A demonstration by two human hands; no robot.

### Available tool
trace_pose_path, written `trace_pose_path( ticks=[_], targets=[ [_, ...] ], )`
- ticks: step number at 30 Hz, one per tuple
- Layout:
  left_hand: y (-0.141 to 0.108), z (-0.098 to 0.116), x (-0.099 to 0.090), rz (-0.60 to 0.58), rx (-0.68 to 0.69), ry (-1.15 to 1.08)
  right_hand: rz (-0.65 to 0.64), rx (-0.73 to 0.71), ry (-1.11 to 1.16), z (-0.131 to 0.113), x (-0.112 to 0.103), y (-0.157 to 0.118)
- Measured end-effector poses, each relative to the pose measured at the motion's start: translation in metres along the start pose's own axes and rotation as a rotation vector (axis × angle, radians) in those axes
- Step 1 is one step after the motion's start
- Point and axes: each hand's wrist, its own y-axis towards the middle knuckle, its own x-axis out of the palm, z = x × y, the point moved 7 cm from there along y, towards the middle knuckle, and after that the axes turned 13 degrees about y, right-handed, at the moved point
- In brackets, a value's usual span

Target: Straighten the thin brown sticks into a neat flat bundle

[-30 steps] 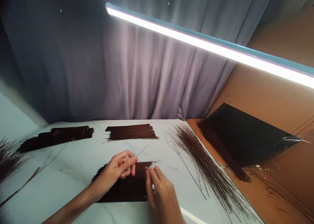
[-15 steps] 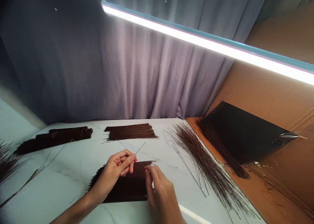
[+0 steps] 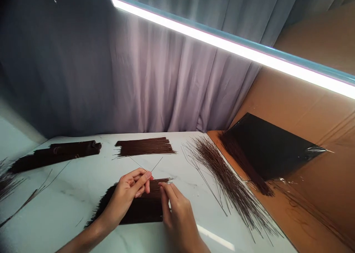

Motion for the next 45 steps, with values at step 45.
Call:
trace_pose_path(
  ticks=[45],
  targets=[
    [-0.042, 0.011, 0.023, -0.561, -0.17, 0.109, -0.488, 0.255, 0.248, 0.023, -0.024, 0.027]
  ],
)
